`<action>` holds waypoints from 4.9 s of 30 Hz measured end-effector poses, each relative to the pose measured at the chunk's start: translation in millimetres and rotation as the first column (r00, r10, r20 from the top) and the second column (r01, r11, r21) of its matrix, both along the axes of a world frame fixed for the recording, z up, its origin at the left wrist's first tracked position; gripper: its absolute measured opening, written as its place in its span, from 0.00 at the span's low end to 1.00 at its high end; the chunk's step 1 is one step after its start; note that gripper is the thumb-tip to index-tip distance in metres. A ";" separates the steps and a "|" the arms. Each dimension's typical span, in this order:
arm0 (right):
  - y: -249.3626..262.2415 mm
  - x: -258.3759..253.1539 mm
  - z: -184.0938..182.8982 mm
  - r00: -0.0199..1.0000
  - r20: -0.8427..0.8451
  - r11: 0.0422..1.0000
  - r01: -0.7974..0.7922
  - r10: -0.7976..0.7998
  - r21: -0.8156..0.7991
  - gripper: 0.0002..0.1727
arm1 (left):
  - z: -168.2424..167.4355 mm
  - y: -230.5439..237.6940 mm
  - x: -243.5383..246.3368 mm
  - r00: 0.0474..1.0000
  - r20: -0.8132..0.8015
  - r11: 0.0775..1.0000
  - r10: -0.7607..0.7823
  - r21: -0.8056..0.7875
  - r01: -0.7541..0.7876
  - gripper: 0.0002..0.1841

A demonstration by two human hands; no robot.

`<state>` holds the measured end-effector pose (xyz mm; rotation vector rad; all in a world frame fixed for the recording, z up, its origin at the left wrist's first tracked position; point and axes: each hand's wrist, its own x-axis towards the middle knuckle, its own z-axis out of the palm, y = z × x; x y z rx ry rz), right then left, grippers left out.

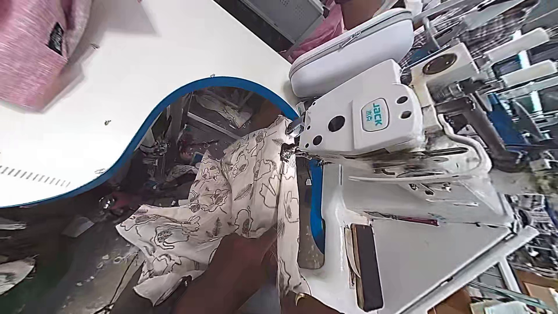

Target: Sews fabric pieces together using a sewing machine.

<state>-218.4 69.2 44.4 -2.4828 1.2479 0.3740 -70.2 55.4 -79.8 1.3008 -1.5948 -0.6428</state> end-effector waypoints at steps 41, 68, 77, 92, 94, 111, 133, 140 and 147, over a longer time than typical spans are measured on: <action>-53.4 29.5 -86.9 0.912 0.399 0.585 0.374 -0.093 -0.720 0.13 | -1.3 -43.8 -6.7 0.979 -0.107 0.984 0.171 0.072 -0.164 0.13; -33.6 33.0 -61.9 0.929 0.321 0.688 0.356 -0.187 -0.632 0.11 | 3.8 -35.4 12.4 0.994 -0.039 0.986 -0.106 0.128 0.110 0.21; -29.7 31.1 -70.4 0.918 0.376 0.638 0.362 -0.121 -0.679 0.11 | -6.1 -34.4 10.1 0.996 -0.055 0.997 -0.063 0.031 0.065 0.14; -23.5 22.1 -34.5 0.971 0.069 0.899 0.239 -0.230 -0.367 0.15 | 4.9 -51.0 27.1 0.963 -0.172 0.935 -0.210 0.252 0.249 0.22; -26.3 21.7 -23.4 0.983 -0.028 0.951 0.170 -0.183 -0.257 0.14 | 7.0 -55.4 28.3 0.964 -0.161 0.935 -0.210 0.254 0.246 0.23; -43.3 10.4 -22.5 0.985 0.155 0.969 0.105 -0.071 -0.224 0.09 | 5.4 -52.8 22.6 0.959 -0.231 0.949 -0.162 0.231 0.216 0.21; -88.3 16.4 -111.4 0.830 0.510 0.567 0.314 0.226 -0.761 0.09 | -24.4 -67.2 -11.1 0.961 -0.201 0.948 0.192 -0.215 -0.234 0.09; -104.1 24.5 -110.4 0.891 0.449 0.588 0.331 0.062 -0.738 0.13 | -18.8 -100.3 -13.7 0.950 0.026 0.922 0.311 -0.251 -0.295 0.05; -88.4 32.5 -114.6 0.898 0.424 0.665 0.247 0.117 -0.705 0.14 | 57.5 -78.1 46.8 0.981 -0.101 0.970 0.164 -0.163 -0.179 0.17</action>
